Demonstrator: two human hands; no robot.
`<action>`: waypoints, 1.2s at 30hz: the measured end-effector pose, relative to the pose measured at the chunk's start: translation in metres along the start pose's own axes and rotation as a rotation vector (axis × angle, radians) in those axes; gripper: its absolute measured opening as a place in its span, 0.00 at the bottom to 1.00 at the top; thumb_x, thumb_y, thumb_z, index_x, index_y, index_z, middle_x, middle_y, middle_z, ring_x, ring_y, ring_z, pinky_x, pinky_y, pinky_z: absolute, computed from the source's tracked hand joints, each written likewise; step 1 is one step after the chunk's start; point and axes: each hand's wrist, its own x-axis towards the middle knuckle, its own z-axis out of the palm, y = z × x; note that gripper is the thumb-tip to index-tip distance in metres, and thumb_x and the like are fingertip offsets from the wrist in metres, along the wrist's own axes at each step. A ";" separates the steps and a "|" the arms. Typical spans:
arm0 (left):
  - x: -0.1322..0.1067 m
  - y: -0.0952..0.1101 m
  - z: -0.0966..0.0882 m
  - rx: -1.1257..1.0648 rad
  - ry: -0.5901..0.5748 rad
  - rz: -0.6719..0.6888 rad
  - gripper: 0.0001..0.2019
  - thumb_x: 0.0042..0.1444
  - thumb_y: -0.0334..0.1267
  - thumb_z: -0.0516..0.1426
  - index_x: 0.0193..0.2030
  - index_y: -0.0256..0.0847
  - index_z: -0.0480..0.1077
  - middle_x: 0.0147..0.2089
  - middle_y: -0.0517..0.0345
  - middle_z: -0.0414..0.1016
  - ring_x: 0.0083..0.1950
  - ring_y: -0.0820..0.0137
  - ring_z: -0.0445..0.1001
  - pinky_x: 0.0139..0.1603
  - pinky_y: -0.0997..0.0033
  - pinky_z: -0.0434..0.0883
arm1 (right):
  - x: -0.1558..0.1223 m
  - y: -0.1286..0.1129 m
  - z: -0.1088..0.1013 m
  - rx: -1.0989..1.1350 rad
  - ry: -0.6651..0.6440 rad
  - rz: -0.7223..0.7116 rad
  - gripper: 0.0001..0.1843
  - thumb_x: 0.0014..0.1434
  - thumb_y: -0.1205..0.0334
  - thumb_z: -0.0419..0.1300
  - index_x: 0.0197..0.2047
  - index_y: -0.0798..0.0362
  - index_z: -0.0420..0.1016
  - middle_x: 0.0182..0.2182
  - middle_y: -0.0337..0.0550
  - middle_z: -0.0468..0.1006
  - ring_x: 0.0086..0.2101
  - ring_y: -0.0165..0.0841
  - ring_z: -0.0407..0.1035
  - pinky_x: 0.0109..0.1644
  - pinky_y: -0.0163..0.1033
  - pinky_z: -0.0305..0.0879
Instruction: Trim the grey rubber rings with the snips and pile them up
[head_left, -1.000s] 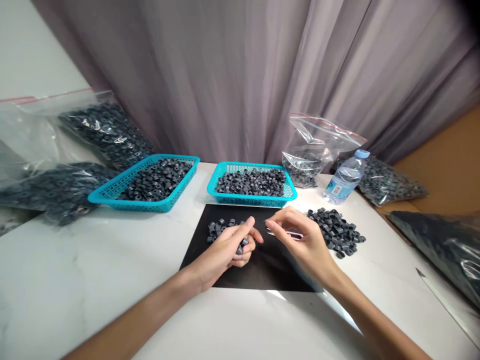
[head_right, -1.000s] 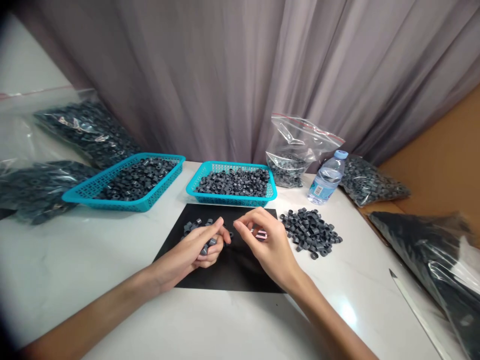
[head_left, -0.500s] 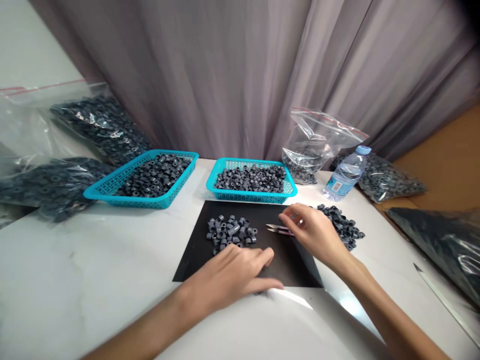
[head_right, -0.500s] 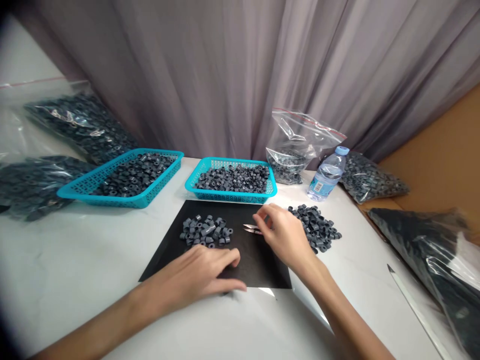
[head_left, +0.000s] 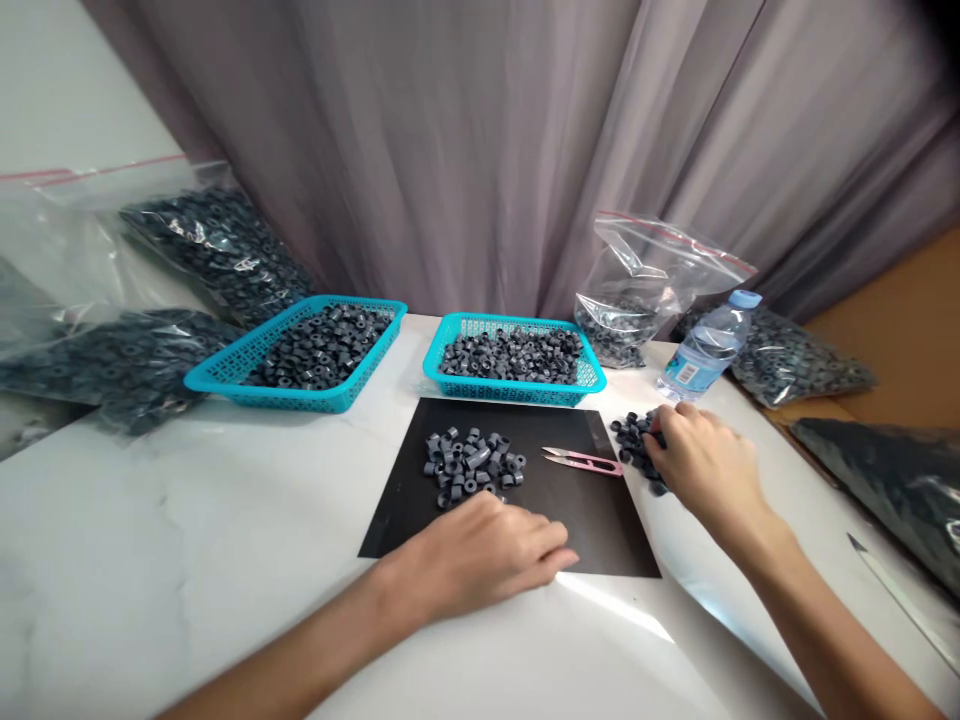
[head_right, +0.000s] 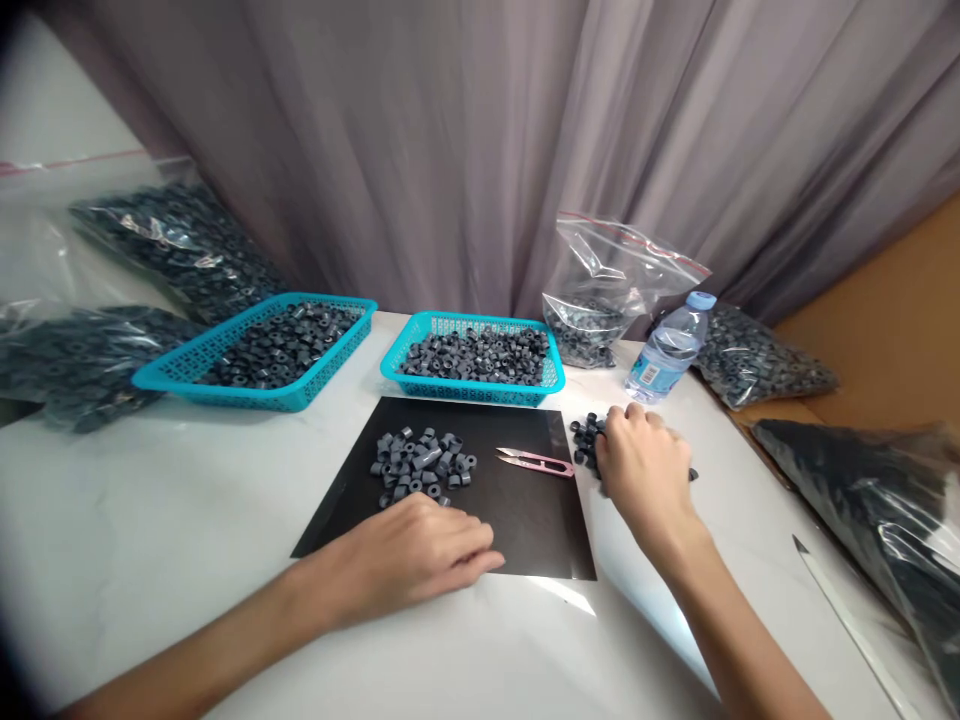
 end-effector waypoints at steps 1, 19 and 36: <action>0.003 0.003 -0.003 -0.089 0.008 -0.056 0.19 0.68 0.46 0.53 0.26 0.42 0.60 0.24 0.62 0.60 0.26 0.71 0.59 0.30 0.69 0.52 | -0.001 -0.003 0.000 0.000 0.026 -0.013 0.09 0.67 0.62 0.56 0.40 0.56 0.76 0.37 0.54 0.78 0.38 0.46 0.74 0.28 0.41 0.53; 0.018 -0.019 -0.035 -1.013 0.709 -0.523 0.16 0.56 0.43 0.65 0.31 0.35 0.64 0.33 0.62 0.65 0.21 0.88 0.50 0.19 0.85 0.44 | -0.036 -0.089 0.007 0.919 0.060 -0.677 0.14 0.69 0.68 0.56 0.57 0.49 0.67 0.51 0.50 0.71 0.50 0.42 0.68 0.54 0.51 0.72; 0.020 -0.019 -0.030 -1.416 0.493 -0.623 0.14 0.69 0.34 0.51 0.32 0.32 0.69 0.29 0.62 0.60 0.20 0.86 0.53 0.14 0.87 0.49 | -0.036 -0.092 0.012 1.168 0.132 -0.502 0.04 0.68 0.69 0.58 0.44 0.51 0.71 0.37 0.43 0.74 0.38 0.37 0.69 0.42 0.43 0.68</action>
